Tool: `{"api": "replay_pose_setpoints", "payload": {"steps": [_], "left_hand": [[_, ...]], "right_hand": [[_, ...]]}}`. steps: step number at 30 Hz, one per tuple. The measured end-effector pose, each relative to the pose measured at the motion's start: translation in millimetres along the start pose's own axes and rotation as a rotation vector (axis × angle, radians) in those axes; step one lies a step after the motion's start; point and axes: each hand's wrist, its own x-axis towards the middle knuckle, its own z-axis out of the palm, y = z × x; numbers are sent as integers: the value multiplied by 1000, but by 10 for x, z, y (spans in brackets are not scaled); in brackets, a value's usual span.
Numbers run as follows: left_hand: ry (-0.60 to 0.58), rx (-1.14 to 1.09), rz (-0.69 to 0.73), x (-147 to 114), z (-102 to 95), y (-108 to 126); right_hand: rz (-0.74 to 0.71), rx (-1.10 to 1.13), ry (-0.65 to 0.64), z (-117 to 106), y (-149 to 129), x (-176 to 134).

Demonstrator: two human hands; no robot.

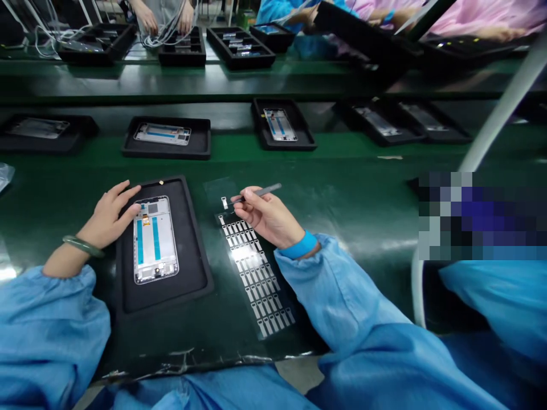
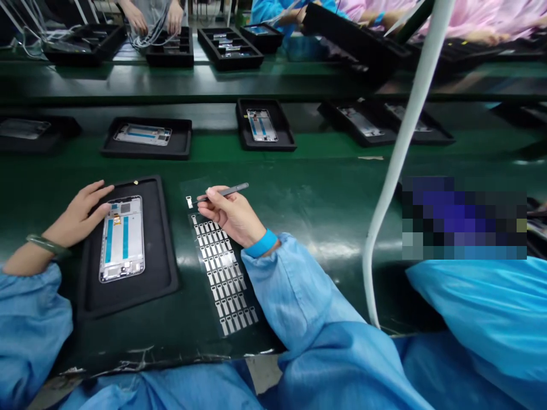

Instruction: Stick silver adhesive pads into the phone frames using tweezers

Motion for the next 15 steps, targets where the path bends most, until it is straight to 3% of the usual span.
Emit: {"api": "replay_pose_setpoints", "payload": {"steps": [4, 9, 15], "left_hand": [[47, 9, -58, -264, 127, 252], [-10, 17, -40, -567, 83, 643], [170, -213, 20, -660, -71, 981]], "right_hand": [[5, 0, -66, 193, 40, -47], [19, -112, -87, 569, 161, -125], [-29, -193, -181, 944, 335, -130]]}}
